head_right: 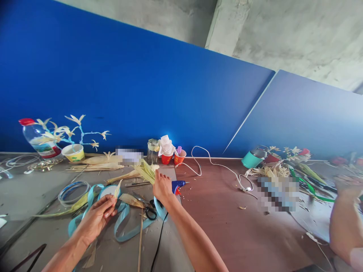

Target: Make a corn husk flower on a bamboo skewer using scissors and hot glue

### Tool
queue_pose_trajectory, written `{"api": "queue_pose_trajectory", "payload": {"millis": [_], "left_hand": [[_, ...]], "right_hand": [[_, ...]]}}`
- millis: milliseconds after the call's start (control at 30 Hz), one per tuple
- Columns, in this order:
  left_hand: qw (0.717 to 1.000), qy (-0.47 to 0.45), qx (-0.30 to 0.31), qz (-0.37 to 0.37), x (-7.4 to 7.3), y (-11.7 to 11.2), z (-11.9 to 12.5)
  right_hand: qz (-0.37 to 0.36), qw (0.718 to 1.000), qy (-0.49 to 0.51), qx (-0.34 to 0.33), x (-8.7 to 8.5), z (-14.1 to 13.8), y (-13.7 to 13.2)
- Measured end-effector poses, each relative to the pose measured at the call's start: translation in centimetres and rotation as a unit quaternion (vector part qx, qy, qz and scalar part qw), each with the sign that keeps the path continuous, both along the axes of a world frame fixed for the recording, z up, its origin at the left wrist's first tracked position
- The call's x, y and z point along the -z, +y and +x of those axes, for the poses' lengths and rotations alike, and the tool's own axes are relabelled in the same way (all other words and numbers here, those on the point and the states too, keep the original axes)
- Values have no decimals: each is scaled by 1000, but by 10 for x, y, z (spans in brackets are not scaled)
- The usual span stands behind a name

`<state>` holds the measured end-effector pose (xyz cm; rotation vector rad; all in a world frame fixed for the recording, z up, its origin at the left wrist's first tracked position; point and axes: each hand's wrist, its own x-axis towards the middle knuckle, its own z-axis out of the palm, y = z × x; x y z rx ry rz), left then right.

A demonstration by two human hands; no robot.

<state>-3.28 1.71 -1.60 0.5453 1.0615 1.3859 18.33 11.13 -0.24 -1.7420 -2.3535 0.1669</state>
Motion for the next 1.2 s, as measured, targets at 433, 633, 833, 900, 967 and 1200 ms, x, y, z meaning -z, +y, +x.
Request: {"api": "queue_pose_trajectory", "payload": {"millis": [433, 633, 833, 900, 967, 1200], "left_hand": [[1000, 3, 4, 4, 0, -1, -1], [1000, -12, 1, -2, 0, -2, 0], [1000, -14, -4, -8, -5, -2, 2], [1000, -9, -1, -11, -5, -2, 3], [1000, -7, 6, -11, -4, -2, 3], [999, 15, 12, -33, -9, -5, 3]], "right_hand": [[51, 984, -81, -152, -20, -9, 11], [101, 981, 67, -149, -16, -7, -10], [75, 957, 276, -57, 0, 19, -27], [67, 944, 321, -28, 1, 30, -31], [65, 938, 341, -12, -2, 39, -36], [13, 937, 337, -88, -17, 34, -72]]}}
